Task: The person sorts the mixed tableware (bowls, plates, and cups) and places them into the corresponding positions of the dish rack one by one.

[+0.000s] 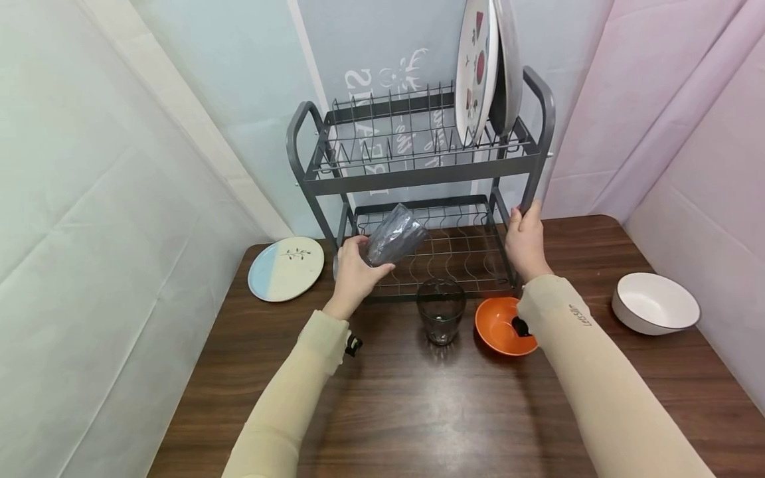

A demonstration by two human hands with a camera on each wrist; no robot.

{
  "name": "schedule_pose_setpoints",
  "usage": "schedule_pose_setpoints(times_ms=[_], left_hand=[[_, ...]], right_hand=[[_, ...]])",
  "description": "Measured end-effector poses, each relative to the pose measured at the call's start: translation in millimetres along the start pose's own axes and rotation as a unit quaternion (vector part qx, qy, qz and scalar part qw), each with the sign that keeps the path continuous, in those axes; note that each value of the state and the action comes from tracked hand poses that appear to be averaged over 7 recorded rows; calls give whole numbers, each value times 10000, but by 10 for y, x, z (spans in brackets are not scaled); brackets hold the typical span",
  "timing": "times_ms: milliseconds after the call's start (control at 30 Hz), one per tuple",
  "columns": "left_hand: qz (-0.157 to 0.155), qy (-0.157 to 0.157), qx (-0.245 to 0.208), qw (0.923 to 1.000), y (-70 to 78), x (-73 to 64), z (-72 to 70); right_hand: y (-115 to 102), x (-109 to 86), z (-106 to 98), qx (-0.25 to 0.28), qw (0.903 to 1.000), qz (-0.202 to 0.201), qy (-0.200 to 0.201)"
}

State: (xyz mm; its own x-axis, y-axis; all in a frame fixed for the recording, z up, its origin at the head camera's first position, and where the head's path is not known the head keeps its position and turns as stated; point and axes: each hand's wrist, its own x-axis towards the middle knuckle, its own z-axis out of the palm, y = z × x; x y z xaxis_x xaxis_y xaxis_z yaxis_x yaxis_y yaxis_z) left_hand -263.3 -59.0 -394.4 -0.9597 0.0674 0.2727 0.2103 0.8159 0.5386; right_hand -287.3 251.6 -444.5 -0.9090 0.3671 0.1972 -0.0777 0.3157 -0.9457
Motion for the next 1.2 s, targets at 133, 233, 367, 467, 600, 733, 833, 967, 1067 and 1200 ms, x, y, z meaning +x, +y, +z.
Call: schedule_pose_setpoints(times_ms=[133,233,367,467,600,733,833,967,1067,1200], left_hand=[[-16,172,55,9998,13,57,-3],[12,205,194,9996,30,126,1],[97,150,419,9990,69,234,16],[221,169,479,9985,109,310,21],[228,159,483,9984,165,392,11],[127,117,560,9983,206,448,-4],[25,103,586,9982,228,470,-18],[39,93,696,9975,244,492,-31],[211,108,923,9954,254,514,-37],[422,134,1372,9896,286,545,-47]], right_hand=[[-1,-1,5,-17,10000,-3,-4],[-4,-3,4,-29,10000,14,4],[-9,-2,3,-38,10000,50,26],[-11,-2,5,-51,10000,50,40],[-17,-8,6,-39,10000,54,23],[-18,-4,8,-37,10000,49,60],[-15,1,12,-50,9999,33,111],[-13,2,15,-25,9999,11,135],[-12,1,17,-15,9999,5,147],[-8,-6,20,-14,9999,26,132]])
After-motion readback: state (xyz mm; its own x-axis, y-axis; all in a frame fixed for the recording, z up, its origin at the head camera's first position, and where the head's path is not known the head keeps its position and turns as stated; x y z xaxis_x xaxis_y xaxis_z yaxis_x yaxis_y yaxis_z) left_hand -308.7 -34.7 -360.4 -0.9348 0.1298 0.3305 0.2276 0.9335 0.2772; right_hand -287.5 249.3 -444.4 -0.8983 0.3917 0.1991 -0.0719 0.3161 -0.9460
